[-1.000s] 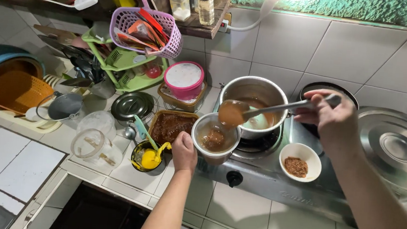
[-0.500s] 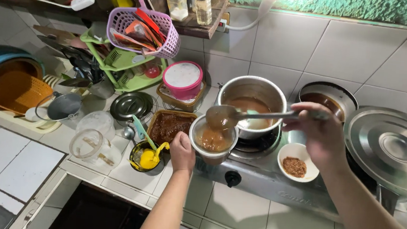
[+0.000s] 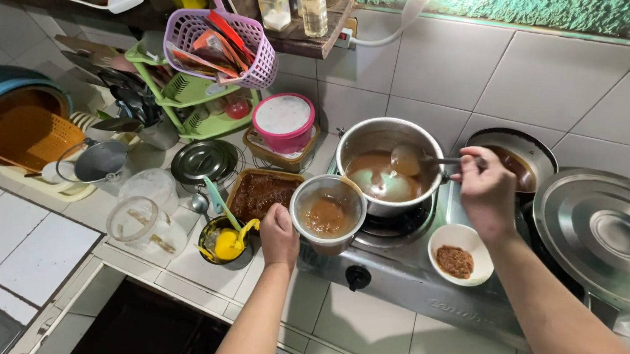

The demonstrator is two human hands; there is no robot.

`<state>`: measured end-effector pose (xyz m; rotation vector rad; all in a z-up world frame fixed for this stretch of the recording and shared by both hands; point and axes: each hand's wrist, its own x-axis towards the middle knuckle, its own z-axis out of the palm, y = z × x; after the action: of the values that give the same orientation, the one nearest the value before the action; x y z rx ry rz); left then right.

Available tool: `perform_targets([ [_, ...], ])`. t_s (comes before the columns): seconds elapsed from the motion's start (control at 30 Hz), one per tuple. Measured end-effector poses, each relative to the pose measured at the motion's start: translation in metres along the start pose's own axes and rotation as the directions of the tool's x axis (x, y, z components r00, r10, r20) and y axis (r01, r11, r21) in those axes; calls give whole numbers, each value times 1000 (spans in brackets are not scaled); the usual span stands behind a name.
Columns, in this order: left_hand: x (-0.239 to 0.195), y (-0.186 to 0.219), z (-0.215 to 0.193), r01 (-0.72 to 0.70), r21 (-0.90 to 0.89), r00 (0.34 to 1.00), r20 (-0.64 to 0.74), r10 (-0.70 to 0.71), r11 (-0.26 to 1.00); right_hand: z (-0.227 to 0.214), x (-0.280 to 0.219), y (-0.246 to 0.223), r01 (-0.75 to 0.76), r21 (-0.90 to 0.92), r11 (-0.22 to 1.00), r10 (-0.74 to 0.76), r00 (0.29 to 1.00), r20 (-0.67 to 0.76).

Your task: Scooping gravy from a cooking pot into a small plastic container using a spoon.

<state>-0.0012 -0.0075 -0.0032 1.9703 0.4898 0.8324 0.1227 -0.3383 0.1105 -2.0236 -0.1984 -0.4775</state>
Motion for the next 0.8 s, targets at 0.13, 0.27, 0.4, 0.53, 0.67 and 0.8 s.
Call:
perform_targets([
  [0.13, -2, 16, -6, -11, 0, 1000, -8, 11, 1000, 11, -5, -8, -95, 83, 992, 93, 995, 34],
  [0.27, -2, 12, -4, -34, 9, 999, -16, 34, 999, 21, -5, -8, -357, 335, 872, 343, 934, 102],
  [0.4, 0, 2, -1, -16, 11, 1000, -8, 16, 1000, 18, -1, 6, -427, 457, 780, 412, 901, 139],
  [0.53, 2, -5, 1, -4, -8, 1000, 8, 5, 1000, 2, 5, 10, -403, 461, 791, 397, 911, 114],
  [0.67, 0, -4, 1, 15, -23, 1000, 16, -15, 1000, -18, 12, -7, -324, 434, 841, 345, 938, 32],
  [0.8, 4, 6, -6, 74, 24, 993, 94, -76, 997, -49, 1, -58, -258, 527, 810, 249, 964, 89],
])
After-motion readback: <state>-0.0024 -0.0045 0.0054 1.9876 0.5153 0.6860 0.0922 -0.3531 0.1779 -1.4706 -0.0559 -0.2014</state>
